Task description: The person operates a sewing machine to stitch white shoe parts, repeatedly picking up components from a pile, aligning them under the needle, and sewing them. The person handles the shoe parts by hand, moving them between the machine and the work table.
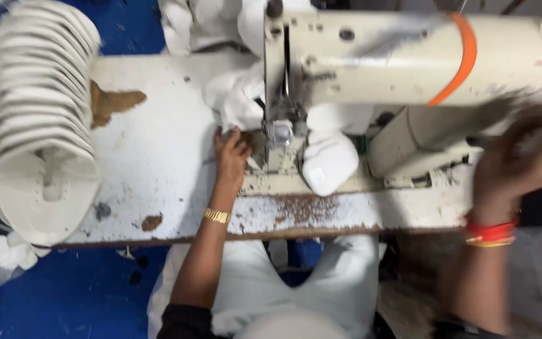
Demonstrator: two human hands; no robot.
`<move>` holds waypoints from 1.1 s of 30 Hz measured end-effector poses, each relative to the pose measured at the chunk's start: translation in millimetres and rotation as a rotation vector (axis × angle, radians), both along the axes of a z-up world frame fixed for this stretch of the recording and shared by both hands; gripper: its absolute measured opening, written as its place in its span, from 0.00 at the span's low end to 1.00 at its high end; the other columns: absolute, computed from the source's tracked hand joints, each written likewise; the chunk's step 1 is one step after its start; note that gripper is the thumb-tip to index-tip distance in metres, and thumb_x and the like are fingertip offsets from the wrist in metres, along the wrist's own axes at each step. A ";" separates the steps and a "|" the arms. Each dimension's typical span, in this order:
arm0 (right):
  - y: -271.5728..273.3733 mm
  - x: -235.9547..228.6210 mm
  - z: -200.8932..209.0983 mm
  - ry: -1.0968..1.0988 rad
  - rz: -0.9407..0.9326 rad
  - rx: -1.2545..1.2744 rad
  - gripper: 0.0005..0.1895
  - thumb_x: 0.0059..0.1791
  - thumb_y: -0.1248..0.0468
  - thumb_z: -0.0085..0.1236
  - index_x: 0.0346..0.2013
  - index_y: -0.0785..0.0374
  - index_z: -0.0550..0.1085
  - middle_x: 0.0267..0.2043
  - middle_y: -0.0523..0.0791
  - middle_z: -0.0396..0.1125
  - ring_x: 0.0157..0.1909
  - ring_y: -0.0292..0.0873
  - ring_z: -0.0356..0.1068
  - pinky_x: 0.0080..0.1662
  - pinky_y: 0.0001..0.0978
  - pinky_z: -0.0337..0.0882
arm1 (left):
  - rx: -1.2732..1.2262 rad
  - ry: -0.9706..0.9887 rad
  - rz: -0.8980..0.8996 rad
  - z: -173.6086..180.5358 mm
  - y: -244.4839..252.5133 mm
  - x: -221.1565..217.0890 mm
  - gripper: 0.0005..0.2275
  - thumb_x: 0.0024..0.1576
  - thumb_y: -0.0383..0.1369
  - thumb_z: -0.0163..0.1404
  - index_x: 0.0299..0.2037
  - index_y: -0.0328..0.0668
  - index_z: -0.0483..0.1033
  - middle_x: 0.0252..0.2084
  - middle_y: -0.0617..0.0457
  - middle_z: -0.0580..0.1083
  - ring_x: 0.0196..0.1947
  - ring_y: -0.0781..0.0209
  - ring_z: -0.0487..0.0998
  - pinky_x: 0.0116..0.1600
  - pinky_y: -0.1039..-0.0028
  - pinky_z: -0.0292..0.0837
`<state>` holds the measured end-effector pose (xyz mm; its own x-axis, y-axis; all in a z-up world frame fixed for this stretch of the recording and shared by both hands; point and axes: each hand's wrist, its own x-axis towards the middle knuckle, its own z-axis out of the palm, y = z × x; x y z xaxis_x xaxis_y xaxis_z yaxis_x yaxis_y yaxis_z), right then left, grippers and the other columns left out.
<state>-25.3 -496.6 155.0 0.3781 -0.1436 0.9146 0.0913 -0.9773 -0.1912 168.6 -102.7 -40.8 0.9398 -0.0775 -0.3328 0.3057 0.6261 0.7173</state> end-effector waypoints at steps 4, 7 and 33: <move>100.5 -1.0 -70.7 0.170 0.071 0.086 0.15 0.48 0.81 0.54 0.48 0.68 0.73 0.49 0.53 0.70 0.50 0.57 0.71 0.57 0.46 0.68 | 0.376 -0.205 0.044 -4.7 42.2 -75.6 0.31 0.59 0.37 0.55 0.70 0.44 0.54 0.43 0.54 0.74 0.41 0.66 0.76 0.47 0.73 0.76; 134.3 22.2 -92.8 0.733 0.169 0.497 0.18 0.52 0.67 0.59 0.57 0.64 0.73 0.60 0.53 0.66 0.61 0.55 0.67 0.62 0.46 0.68 | 0.643 -0.401 0.076 -11.1 69.7 -121.6 0.25 0.64 0.34 0.54 0.69 0.39 0.60 0.41 0.55 0.74 0.40 0.67 0.74 0.47 0.77 0.73; 152.5 31.0 -83.6 1.100 0.136 -0.334 0.22 0.38 0.65 0.70 0.45 0.62 0.75 0.48 0.47 0.67 0.52 0.55 0.63 0.53 0.49 0.69 | 2.149 -0.165 -0.113 30.4 293.8 -58.3 0.38 0.61 0.50 0.55 0.78 0.46 0.54 0.63 0.31 0.63 0.59 0.35 0.59 0.57 0.42 0.52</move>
